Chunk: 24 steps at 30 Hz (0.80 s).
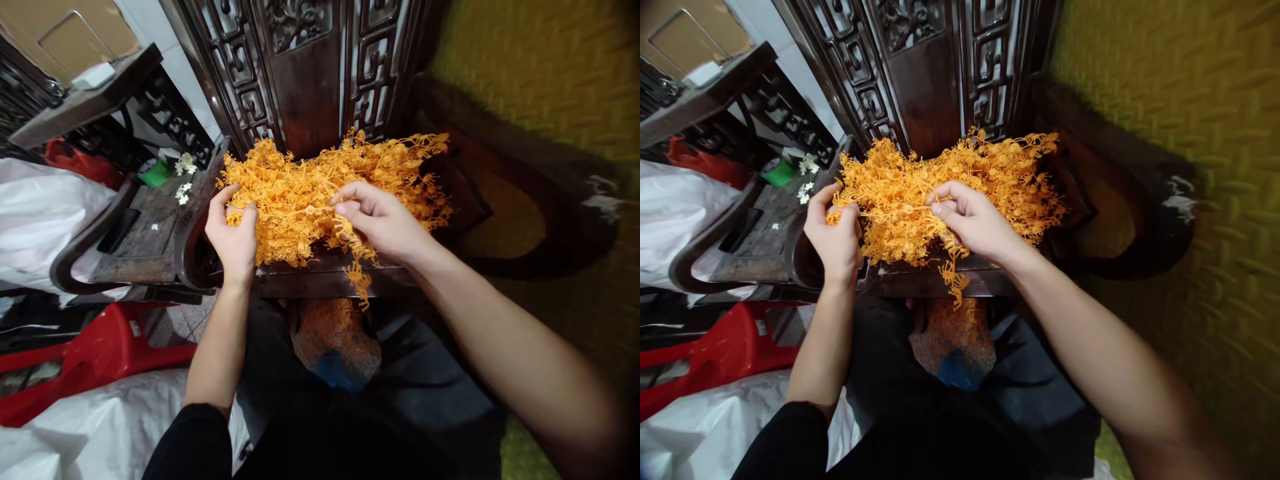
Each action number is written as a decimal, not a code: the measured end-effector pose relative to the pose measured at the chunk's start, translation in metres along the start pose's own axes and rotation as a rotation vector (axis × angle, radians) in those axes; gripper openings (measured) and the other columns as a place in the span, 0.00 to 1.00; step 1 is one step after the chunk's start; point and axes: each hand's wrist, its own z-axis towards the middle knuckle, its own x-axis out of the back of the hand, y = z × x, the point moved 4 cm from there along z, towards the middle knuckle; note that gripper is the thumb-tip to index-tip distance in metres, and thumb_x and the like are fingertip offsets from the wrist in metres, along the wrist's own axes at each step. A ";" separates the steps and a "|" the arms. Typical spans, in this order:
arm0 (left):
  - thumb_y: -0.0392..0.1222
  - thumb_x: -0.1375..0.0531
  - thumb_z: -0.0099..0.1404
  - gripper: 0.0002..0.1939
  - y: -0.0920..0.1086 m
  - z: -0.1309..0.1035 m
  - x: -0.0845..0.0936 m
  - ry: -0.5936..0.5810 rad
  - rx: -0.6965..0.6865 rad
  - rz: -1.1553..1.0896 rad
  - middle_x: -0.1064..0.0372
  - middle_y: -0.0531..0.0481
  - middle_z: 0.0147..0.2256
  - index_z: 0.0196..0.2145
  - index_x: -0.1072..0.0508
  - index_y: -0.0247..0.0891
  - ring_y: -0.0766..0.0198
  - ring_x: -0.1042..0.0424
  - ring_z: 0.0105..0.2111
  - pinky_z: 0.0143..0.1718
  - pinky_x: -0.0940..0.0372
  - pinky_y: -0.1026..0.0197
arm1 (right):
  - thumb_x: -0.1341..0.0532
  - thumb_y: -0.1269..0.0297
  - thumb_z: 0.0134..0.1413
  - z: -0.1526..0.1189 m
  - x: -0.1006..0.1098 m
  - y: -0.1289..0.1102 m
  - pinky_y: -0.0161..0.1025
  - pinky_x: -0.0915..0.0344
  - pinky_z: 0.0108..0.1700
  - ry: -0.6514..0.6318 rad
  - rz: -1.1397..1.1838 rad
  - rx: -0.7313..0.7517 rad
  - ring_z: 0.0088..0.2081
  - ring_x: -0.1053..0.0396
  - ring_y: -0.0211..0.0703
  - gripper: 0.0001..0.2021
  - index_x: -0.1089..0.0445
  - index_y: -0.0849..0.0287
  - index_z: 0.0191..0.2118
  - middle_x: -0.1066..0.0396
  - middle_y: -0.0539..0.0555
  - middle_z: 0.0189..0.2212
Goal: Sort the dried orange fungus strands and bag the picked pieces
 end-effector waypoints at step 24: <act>0.36 0.37 0.62 0.09 0.018 -0.016 -0.005 0.260 -0.123 -0.109 0.26 0.51 0.39 0.42 0.27 0.37 0.68 0.27 0.35 0.39 0.31 0.63 | 0.27 0.50 0.50 -0.006 -0.013 -0.023 0.39 0.31 0.33 0.074 0.650 0.118 0.23 0.38 0.34 0.18 0.31 0.56 0.29 0.35 0.46 0.21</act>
